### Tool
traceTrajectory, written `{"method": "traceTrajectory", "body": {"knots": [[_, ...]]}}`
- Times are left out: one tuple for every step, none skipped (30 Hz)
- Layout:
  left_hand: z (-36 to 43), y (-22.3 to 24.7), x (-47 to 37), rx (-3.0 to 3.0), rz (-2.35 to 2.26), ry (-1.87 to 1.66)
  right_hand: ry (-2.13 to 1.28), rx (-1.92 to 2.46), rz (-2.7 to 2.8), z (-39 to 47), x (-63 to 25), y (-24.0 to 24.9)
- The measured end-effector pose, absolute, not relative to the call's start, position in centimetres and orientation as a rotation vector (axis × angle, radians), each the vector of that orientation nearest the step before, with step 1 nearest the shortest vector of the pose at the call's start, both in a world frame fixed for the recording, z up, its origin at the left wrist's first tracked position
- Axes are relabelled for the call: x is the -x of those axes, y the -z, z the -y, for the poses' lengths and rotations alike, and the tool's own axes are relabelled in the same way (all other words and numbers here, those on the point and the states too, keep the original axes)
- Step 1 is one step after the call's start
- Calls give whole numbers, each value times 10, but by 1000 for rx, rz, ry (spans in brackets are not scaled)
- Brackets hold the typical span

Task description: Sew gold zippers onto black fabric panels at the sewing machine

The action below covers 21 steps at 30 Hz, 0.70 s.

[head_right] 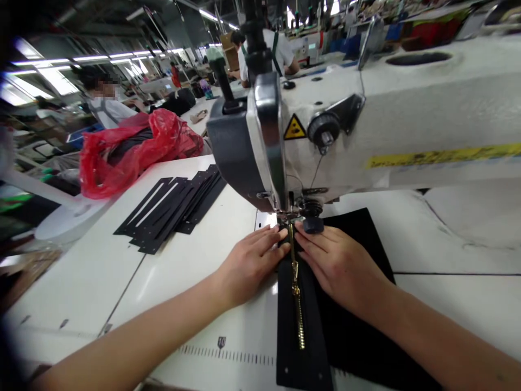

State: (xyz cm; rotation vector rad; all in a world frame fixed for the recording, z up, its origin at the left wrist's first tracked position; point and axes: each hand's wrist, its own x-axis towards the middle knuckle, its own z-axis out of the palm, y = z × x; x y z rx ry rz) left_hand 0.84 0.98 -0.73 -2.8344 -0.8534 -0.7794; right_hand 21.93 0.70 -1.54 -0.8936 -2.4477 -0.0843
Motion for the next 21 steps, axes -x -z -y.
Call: {"method": "traceTrajectory", "body": {"knots": [[-10,7,-9,2830,854,776,79,898,2445,-7,-220,16],[-9,8,-9,2828,861,769,78,900,2443,-6,-221,17],[-9,8,-9,2828,871,762,79,901,2441,-6,-222,18],[-9,9,-9,2828,881,762,81,901,2440,-6,-222,18],[-8,9,-9,2828,887,768,82,899,2437,-6,-222,18],[-8,9,-9,2827,892,780,85,898,2434,-6,-221,18],[-8,9,-9,2826,893,794,92,897,2427,-6,-221,18],[-8,9,-10,2823,891,806,101,896,2419,-6,-220,17],[-8,9,-10,2822,891,814,107,895,2410,-6,-219,17],[-8,8,-11,2817,895,824,113,893,2400,-6,-218,16],[-9,8,-12,2812,898,836,114,889,2390,-7,-218,16],[-9,7,-12,2806,899,852,109,884,2380,-7,-217,15],[-10,6,-13,2802,898,869,99,884,2370,-7,-217,15],[-11,6,-14,2799,897,882,89,886,2358,-8,-216,14],[-11,6,-15,2798,899,887,79,888,2349,-8,-216,14],[-12,6,-15,2797,904,886,71,892,2340,-8,-215,13],[-13,7,-16,2798,911,882,60,896,2332,-8,-214,13],[-14,8,-16,2798,922,880,49,899,2326,-8,-214,12],[-14,8,-17,2795,930,881,37,897,2326,-9,-214,11],[-15,9,-17,2792,934,886,26,892,2336,-9,-215,11],[-16,9,-17,2787,935,894,26,896,2353,-11,-217,11]]}}
